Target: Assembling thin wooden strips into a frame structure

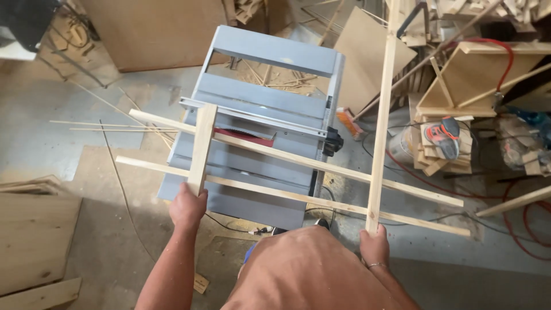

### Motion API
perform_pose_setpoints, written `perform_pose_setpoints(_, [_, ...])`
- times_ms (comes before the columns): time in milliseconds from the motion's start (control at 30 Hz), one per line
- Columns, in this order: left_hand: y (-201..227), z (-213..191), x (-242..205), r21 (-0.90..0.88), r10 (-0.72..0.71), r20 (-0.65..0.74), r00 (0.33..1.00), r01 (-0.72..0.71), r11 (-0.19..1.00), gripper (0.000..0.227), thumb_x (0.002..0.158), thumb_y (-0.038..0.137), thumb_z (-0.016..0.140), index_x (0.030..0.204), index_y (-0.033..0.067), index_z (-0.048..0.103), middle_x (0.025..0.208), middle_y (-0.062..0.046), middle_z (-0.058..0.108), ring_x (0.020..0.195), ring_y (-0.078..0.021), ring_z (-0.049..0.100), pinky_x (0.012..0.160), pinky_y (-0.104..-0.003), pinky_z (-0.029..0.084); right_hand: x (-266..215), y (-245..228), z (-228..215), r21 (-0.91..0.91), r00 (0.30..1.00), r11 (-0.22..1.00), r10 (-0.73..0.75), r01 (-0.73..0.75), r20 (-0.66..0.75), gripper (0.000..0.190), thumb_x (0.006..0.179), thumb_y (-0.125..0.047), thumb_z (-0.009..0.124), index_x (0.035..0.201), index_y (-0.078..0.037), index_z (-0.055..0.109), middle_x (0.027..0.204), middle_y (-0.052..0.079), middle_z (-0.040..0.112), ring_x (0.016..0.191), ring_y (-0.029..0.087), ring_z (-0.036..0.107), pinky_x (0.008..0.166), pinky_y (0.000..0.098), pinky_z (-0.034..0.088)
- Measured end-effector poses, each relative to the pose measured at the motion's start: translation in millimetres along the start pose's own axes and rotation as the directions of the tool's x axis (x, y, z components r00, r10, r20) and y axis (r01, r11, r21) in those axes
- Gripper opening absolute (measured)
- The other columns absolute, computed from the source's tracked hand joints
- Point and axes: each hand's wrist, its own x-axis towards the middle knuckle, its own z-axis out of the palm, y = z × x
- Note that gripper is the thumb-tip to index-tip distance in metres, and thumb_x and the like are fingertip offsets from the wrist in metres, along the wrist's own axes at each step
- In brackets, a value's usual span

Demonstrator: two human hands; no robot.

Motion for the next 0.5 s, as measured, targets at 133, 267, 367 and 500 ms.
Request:
perform_pose_setpoints(133, [1.0, -4.5, -0.3, -0.020, -0.020, 0.029, 0.999, 0.021, 1.000, 0.051, 0.094, 0.051, 0.059, 0.120, 0.0082, 0.052, 0.110, -0.025, 0.074, 0.102, -0.0506, 0.070, 0.088, -0.058, 0.055, 24.6, 23.1, 16.4, 0.000, 0.999, 1.000, -0.029, 0.029, -0.042, 0.053, 0.084, -0.032, 0.062, 0.133, -0.012, 0.060, 0.114, 0.018, 0.074, 0.104, 0.043, 0.067, 0.087, 0.0496, 0.049])
perform_pose_setpoints(267, [5.3, -11.4, -2.0, 0.011, -0.020, 0.060, 0.998, 0.020, 1.000, 0.052, 0.095, 0.051, 0.057, 0.123, 0.0077, 0.050, 0.113, -0.026, 0.074, 0.105, -0.0510, 0.070, 0.090, -0.057, 0.055, 27.0, 26.1, 15.1, 0.048, 0.998, 0.997, -0.065, 0.066, -0.011, 0.043, 0.082, -0.029, 0.065, 0.118, -0.008, 0.060, 0.093, 0.018, 0.070, 0.079, 0.036, 0.066, 0.072, 0.0467, 0.050])
perform_pose_setpoints(367, [4.4, -9.3, 0.9, 0.002, -0.010, 0.079, 0.997, 0.010, 1.000, 0.052, 0.096, 0.050, 0.057, 0.122, 0.0062, 0.049, 0.113, -0.026, 0.073, 0.106, -0.0514, 0.069, 0.090, -0.057, 0.054, 2.6, 5.0, -1.9, 0.117, 0.998, 0.993, -0.019, 0.011, 0.068, 0.035, 0.083, -0.024, 0.065, 0.113, -0.008, 0.056, 0.069, 0.015, 0.067, 0.054, 0.027, 0.062, 0.055, 0.0428, 0.050])
perform_pose_setpoints(500, [2.8, -11.4, 0.4, -0.006, 0.002, 0.090, 0.996, -0.001, 1.000, 0.050, 0.095, 0.047, 0.056, 0.121, 0.0047, 0.050, 0.113, -0.027, 0.073, 0.106, -0.0515, 0.069, 0.093, -0.056, 0.052, 19.2, 28.3, 4.6, 0.271, 0.984, 0.962, -0.079, 0.034, 0.158, 0.028, 0.086, -0.018, 0.068, 0.105, -0.005, 0.052, 0.075, 0.014, 0.065, 0.056, 0.026, 0.064, 0.055, 0.0415, 0.050])
